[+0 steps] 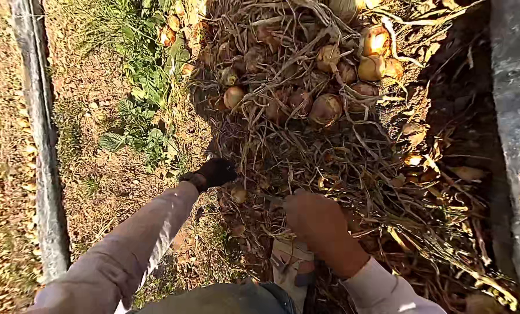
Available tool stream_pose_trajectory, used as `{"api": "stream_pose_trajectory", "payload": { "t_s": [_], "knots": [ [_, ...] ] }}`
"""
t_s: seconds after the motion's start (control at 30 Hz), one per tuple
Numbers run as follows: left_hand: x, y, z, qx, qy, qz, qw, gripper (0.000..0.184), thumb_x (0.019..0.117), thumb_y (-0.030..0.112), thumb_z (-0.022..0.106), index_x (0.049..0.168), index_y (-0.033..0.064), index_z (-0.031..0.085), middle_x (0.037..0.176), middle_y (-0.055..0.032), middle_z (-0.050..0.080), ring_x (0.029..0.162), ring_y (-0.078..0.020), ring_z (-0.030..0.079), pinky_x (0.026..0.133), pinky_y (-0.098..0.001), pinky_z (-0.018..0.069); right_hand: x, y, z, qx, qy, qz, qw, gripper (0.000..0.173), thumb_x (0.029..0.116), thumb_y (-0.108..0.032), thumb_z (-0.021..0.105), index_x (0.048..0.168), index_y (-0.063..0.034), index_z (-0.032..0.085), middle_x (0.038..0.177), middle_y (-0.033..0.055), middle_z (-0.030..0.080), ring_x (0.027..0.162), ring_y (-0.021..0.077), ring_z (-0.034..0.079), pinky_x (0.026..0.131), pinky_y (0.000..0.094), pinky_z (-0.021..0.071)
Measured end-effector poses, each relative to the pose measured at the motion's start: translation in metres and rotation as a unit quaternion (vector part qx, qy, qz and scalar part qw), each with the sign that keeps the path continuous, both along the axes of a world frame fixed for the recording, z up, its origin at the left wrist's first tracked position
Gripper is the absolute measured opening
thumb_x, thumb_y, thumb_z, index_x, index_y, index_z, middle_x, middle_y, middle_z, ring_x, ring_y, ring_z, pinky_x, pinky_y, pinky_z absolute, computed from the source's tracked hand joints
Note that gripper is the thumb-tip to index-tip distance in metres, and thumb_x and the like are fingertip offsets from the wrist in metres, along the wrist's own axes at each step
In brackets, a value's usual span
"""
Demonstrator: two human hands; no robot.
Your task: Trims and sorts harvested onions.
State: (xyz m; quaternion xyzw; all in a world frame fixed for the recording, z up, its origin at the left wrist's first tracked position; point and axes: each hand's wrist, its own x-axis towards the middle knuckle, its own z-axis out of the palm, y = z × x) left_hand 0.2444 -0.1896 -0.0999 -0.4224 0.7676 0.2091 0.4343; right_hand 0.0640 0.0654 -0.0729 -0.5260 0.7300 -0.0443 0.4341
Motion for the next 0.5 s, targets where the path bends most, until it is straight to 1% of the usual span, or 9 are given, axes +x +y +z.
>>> {"api": "stream_pose_trajectory", "payload": {
  "t_s": [0.07, 0.13, 0.2, 0.23, 0.3, 0.37, 0.43, 0.47, 0.5],
  "knots": [
    [0.022, 0.01, -0.002, 0.022, -0.066, -0.029, 0.997, 0.037, 0.0914, 0.04, 0.074, 0.12, 0.0156, 0.071, 0.107, -0.0146, 0.073, 0.101, -0.036, 0.07, 0.089, -0.065, 0.0537, 0.008, -0.031, -0.004, -0.047, 0.015, 0.057, 0.997, 0.012, 0.0947, -0.015, 0.064, 0.087, -0.0088, 0.072, 0.092, 0.0121, 0.068, 0.08, 0.0332, 0.068, 0.06, 0.0516, 0.0547],
    [0.039, 0.03, 0.004, 0.024, -0.084, -0.004, 0.996, 0.047, 0.0856, 0.043, 0.08, 0.123, 0.0178, 0.068, 0.107, -0.0128, 0.073, 0.1, -0.0353, 0.07, 0.087, -0.0652, 0.0543, 0.012, -0.056, -0.007, -0.082, 0.02, 0.111, 0.99, 0.009, 0.0898, -0.007, 0.068, 0.081, -0.0083, 0.071, 0.085, 0.0126, 0.067, 0.077, 0.0342, 0.067, 0.059, 0.0517, 0.0528],
    [0.053, 0.049, 0.007, 0.001, -0.048, 0.038, 0.998, 0.052, 0.0799, 0.044, 0.086, 0.122, 0.0184, 0.069, 0.108, -0.012, 0.073, 0.099, -0.0354, 0.07, 0.084, -0.0662, 0.0551, 0.013, -0.079, -0.008, -0.074, 0.037, 0.173, 0.981, 0.006, 0.0877, -0.007, 0.07, 0.082, -0.0079, 0.07, 0.085, 0.0133, 0.067, 0.079, 0.0349, 0.067, 0.062, 0.0526, 0.0526],
    [0.059, 0.057, 0.005, -0.009, -0.031, 0.046, 0.998, 0.056, 0.0785, 0.045, 0.087, 0.124, 0.0185, 0.068, 0.114, -0.0114, 0.072, 0.102, -0.0348, 0.07, 0.085, -0.0653, 0.0557, 0.013, -0.088, -0.007, -0.067, 0.049, 0.205, 0.975, 0.002, 0.0856, -0.009, 0.072, 0.084, -0.0077, 0.071, 0.088, 0.0134, 0.067, 0.081, 0.0349, 0.067, 0.063, 0.0532, 0.053],
    [0.066, 0.068, -0.004, -0.032, -0.011, 0.048, 0.998, 0.064, 0.0771, 0.049, 0.087, 0.128, 0.0171, 0.066, 0.129, -0.0121, 0.066, 0.111, -0.0344, 0.067, 0.09, -0.063, 0.0557, 0.014, -0.099, -0.005, -0.084, 0.074, 0.233, 0.966, 0.008, 0.089, -0.002, 0.065, 0.084, -0.0052, 0.07, 0.086, 0.0147, 0.066, 0.079, 0.0351, 0.067, 0.06, 0.0517, 0.0519],
    [0.07, 0.07, -0.012, -0.047, -0.009, 0.044, 0.998, 0.069, 0.0773, 0.051, 0.085, 0.131, 0.014, 0.064, 0.134, -0.0154, 0.061, 0.115, -0.0363, 0.065, 0.092, -0.0621, 0.0553, 0.03, -0.106, -0.005, -0.093, 0.079, 0.218, 0.968, 0.012, 0.0912, 0.002, 0.061, 0.084, -0.003, 0.07, 0.084, 0.0162, 0.066, 0.079, 0.0359, 0.067, 0.062, 0.0516, 0.0518],
    [0.07, 0.072, -0.013, -0.051, -0.007, 0.05, 0.997, 0.063, 0.0775, 0.046, 0.086, 0.127, 0.0123, 0.065, 0.127, -0.0171, 0.065, 0.111, -0.0379, 0.066, 0.089, -0.0637, 0.0556, 0.074, -0.097, -0.007, -0.077, 0.069, 0.162, 0.981, 0.007, 0.0917, 0.002, 0.062, 0.09, 0.0026, 0.069, 0.089, 0.0205, 0.066, 0.084, 0.0384, 0.067, 0.067, 0.0533, 0.0534],
    [0.069, 0.074, -0.012, -0.048, -0.003, 0.051, 0.998, 0.06, 0.0782, 0.041, 0.086, 0.126, 0.0116, 0.066, 0.123, -0.0181, 0.066, 0.109, -0.0388, 0.067, 0.088, -0.0648, 0.0551, 0.103, -0.082, -0.003, -0.067, 0.076, 0.121, 0.988, 0.007, 0.0929, 0.002, 0.061, 0.094, 0.0063, 0.067, 0.093, 0.0229, 0.064, 0.086, 0.039, 0.066, 0.067, 0.0521, 0.0534],
    [0.067, 0.076, -0.012, -0.044, -0.006, 0.042, 0.998, 0.059, 0.0796, 0.037, 0.084, 0.129, 0.0124, 0.064, 0.125, -0.0175, 0.066, 0.11, -0.038, 0.067, 0.089, -0.0639, 0.0551, 0.13, -0.067, 0.0, -0.057, 0.098, 0.095, 0.989, 0.013, 0.0946, 0.0, 0.058, 0.099, 0.0091, 0.066, 0.095, 0.0238, 0.065, 0.085, 0.0376, 0.067, 0.065, 0.0487, 0.0541]
  ]
}}
